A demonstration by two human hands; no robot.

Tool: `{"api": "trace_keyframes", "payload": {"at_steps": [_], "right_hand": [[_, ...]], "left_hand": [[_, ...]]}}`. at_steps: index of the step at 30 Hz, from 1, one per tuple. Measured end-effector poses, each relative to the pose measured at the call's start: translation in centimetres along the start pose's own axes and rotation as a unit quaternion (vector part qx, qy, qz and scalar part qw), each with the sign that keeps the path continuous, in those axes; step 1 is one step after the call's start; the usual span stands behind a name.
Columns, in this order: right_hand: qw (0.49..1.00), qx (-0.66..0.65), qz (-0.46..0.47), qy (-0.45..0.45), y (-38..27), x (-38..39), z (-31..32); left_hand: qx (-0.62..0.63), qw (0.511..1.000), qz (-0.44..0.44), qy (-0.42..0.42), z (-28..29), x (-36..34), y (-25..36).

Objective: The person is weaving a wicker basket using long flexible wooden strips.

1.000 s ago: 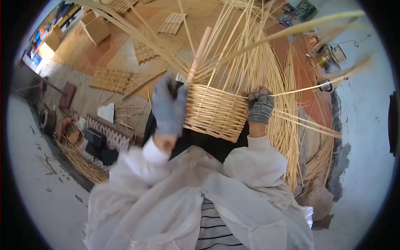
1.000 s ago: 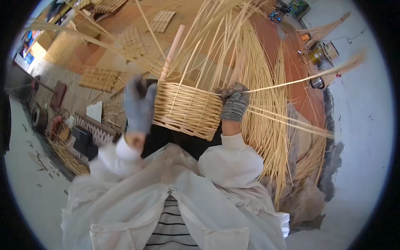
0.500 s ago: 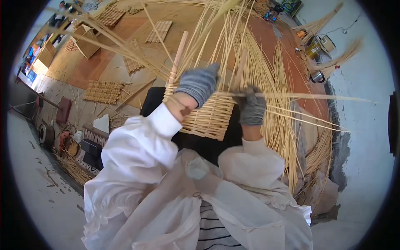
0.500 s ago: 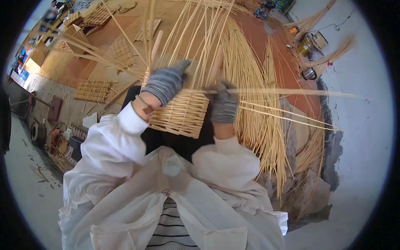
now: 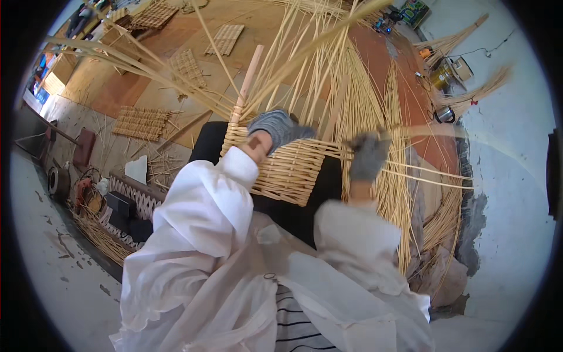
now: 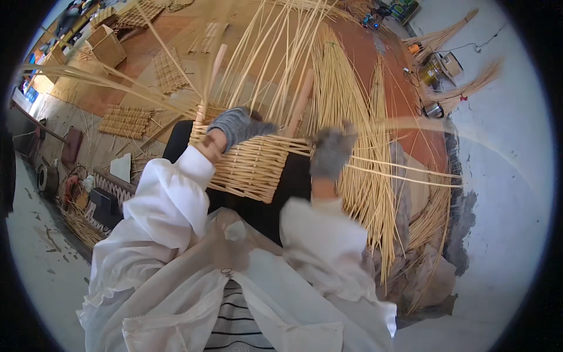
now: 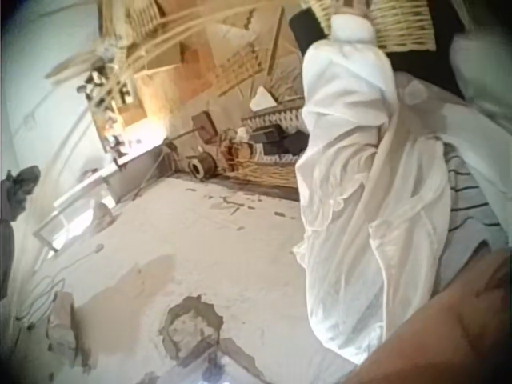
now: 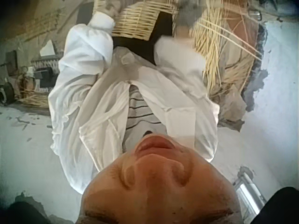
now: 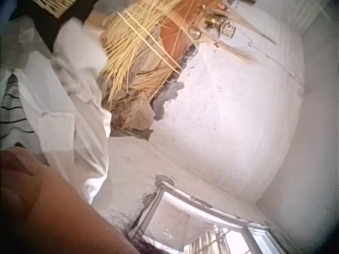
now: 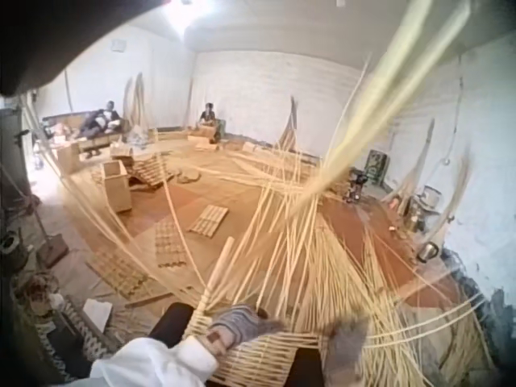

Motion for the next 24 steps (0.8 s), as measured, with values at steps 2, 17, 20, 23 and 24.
{"api": "trace_keyframes", "payload": {"at_steps": [2,17,20,23,24], "right_hand": [[0.998,0.032,0.049,-0.017,-2.2,2.3,1.0],[0.45,0.606,0.304,-0.582,9.4,2.2,-19.1],[0.265,0.725,0.088,-0.63,14.9,-1.4,-17.8],[0.204,0.757,0.076,-0.616,19.2,-3.9,-20.1],[0.181,0.77,0.067,-0.608,20.8,-4.5,-20.0]], "left_hand": [[-0.014,1.0,0.015,-0.022,1.6,1.4,3.3],[0.355,0.869,-0.057,0.341,-1.7,5.9,-10.4],[0.386,0.859,-0.06,0.331,-1.4,6.8,-11.0],[0.373,0.863,-0.062,0.335,-1.1,7.0,-10.8],[0.375,0.864,-0.067,0.329,-0.8,7.3,-10.3]]}}
Point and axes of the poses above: each hand's wrist, its own x-axis away from the middle knuckle, its own z-axis out of the back of the hand, y = z × x, the point moved 5 cm from there along -x, towards the middle knuckle, and after that the axes turned 8 degrees about -x, right-handed, at the moved point
